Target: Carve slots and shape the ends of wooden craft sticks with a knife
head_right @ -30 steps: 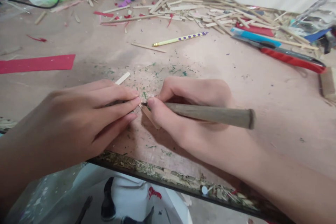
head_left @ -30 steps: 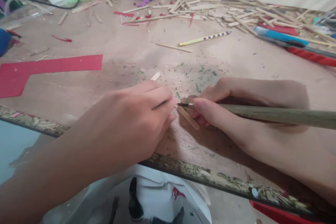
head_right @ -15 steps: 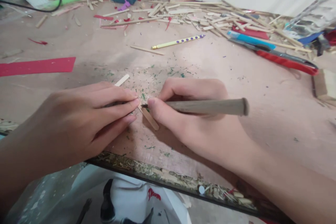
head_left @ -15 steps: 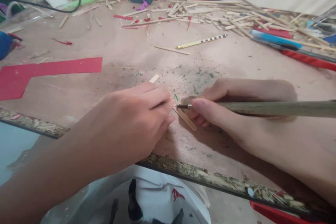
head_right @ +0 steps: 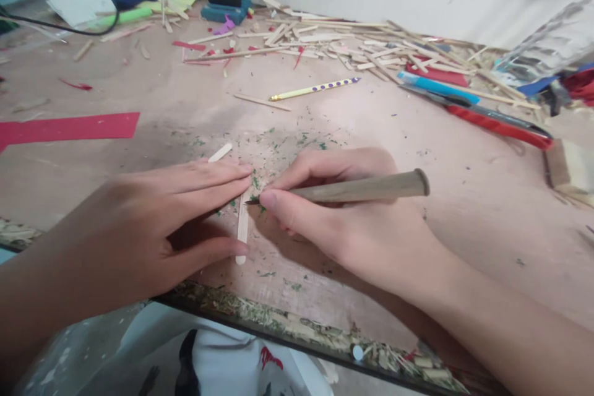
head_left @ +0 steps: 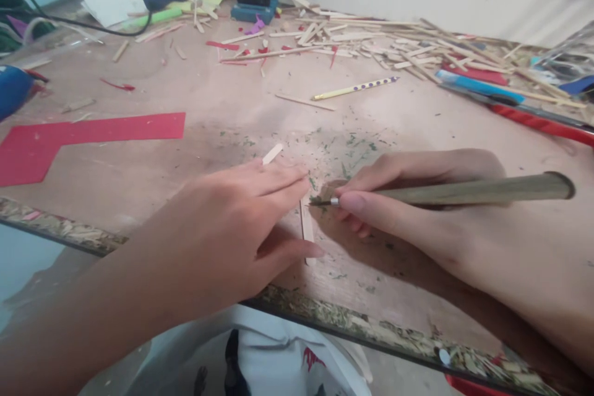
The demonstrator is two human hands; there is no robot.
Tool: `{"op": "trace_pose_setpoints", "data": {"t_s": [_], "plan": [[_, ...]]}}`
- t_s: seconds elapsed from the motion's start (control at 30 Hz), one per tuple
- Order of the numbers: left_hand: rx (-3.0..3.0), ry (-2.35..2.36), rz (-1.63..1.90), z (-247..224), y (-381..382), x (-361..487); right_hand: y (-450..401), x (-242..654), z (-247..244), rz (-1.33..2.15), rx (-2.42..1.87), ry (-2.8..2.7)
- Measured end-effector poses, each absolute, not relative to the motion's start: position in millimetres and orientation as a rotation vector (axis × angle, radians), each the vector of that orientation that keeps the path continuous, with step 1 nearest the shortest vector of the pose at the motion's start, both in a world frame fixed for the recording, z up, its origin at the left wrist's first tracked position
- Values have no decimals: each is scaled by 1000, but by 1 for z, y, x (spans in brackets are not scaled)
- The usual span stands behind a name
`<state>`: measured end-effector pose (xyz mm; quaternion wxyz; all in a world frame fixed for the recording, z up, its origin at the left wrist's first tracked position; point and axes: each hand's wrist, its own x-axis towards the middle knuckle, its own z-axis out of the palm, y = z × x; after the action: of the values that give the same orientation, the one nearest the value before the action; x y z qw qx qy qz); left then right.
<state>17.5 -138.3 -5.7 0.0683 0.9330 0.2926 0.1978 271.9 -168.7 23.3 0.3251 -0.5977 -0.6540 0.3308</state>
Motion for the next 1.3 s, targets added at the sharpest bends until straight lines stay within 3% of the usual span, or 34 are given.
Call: {"op": "trace_pose_setpoints", "data": {"t_s": [0.53, 0.8, 0.97, 1.3], "plan": [[2750, 854, 547, -6, -135, 20, -168, 267, 23, 1245, -1513, -1417], [2773, 825, 516, -2, -135, 19, -167, 273, 13, 1229, -1406, -1477], [2795, 838, 411, 0, -133, 19, -168, 276, 9, 989, -1364, -1690], [2790, 887, 420, -3, -133, 19, -168, 281, 10, 1067, -1374, -1643]]}}
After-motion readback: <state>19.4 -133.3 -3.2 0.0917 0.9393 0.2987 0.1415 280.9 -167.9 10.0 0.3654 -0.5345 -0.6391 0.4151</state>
